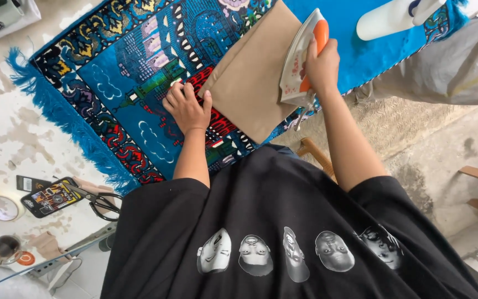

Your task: Ironing a pair of folded khaki pants on a patterned mat using a steam iron and a spray bottle.

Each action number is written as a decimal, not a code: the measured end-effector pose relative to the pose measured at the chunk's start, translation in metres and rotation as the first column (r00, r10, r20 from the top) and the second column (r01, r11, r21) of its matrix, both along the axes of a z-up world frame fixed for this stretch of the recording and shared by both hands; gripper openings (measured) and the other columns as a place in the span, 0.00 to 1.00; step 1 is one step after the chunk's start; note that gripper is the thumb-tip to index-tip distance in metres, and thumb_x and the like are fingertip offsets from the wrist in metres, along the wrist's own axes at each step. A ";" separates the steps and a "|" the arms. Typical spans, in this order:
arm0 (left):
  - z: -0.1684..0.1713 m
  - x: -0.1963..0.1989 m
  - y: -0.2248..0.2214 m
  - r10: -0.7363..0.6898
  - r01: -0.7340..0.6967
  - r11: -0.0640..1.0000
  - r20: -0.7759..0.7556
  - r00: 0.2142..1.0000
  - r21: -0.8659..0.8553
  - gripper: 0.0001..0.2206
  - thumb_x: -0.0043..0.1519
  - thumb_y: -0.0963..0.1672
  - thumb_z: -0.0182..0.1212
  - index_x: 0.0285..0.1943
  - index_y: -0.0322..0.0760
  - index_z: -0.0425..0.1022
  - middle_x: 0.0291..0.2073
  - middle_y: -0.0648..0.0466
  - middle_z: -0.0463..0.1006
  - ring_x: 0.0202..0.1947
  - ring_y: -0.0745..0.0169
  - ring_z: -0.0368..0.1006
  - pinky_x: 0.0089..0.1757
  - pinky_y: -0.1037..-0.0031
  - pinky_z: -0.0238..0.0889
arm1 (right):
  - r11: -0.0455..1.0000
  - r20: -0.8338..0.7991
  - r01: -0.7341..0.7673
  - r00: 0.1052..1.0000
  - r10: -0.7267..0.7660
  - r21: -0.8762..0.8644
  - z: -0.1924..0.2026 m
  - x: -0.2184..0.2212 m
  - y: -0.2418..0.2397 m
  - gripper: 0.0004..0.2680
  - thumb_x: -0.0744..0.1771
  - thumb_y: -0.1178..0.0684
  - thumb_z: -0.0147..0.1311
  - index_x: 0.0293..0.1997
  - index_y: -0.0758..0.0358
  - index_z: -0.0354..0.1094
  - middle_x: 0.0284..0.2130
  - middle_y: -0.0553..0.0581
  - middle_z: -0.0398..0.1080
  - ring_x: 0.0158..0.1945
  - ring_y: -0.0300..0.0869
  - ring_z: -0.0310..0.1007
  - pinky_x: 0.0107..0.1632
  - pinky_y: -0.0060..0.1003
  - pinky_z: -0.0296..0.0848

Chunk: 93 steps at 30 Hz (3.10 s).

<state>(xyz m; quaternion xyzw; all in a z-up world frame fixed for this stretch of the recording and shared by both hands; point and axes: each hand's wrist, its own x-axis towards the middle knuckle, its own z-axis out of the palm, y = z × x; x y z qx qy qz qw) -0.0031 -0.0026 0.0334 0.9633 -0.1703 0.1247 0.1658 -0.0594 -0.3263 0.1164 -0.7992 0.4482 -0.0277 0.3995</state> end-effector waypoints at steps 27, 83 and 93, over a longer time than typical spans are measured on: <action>-0.028 0.004 0.002 0.008 -0.008 1.000 0.145 0.989 0.002 0.19 0.64 0.59 0.45 0.43 0.45 0.63 0.44 0.53 0.63 0.45 0.47 0.63 0.47 0.55 0.55 | 0.927 -0.194 -0.141 0.978 0.076 -0.347 -0.044 -0.075 0.052 0.14 0.72 0.38 0.47 0.47 0.60 0.57 0.28 0.75 0.73 0.35 0.71 0.78 0.35 0.63 0.76; -0.001 -0.001 -0.002 0.008 -0.008 1.000 0.028 1.000 0.004 0.17 0.69 0.53 0.39 0.45 0.40 0.68 0.48 0.46 0.66 0.46 0.44 0.62 0.49 0.52 0.54 | 0.843 -0.370 -0.480 0.849 0.377 -0.242 -0.006 0.017 -0.062 0.05 0.65 0.57 0.52 0.42 0.61 0.61 0.28 0.64 0.70 0.27 0.59 0.66 0.24 0.54 0.64; -0.020 0.002 -0.001 0.018 -0.018 1.000 0.088 0.996 -0.003 0.16 0.66 0.55 0.38 0.44 0.45 0.62 0.46 0.53 0.62 0.47 0.47 0.63 0.50 0.56 0.53 | 0.742 -0.422 -0.671 0.678 0.601 -0.022 0.006 -0.051 0.000 0.21 0.61 0.49 0.59 0.61 0.54 0.69 0.37 0.73 0.77 0.45 0.69 0.78 0.48 0.63 0.76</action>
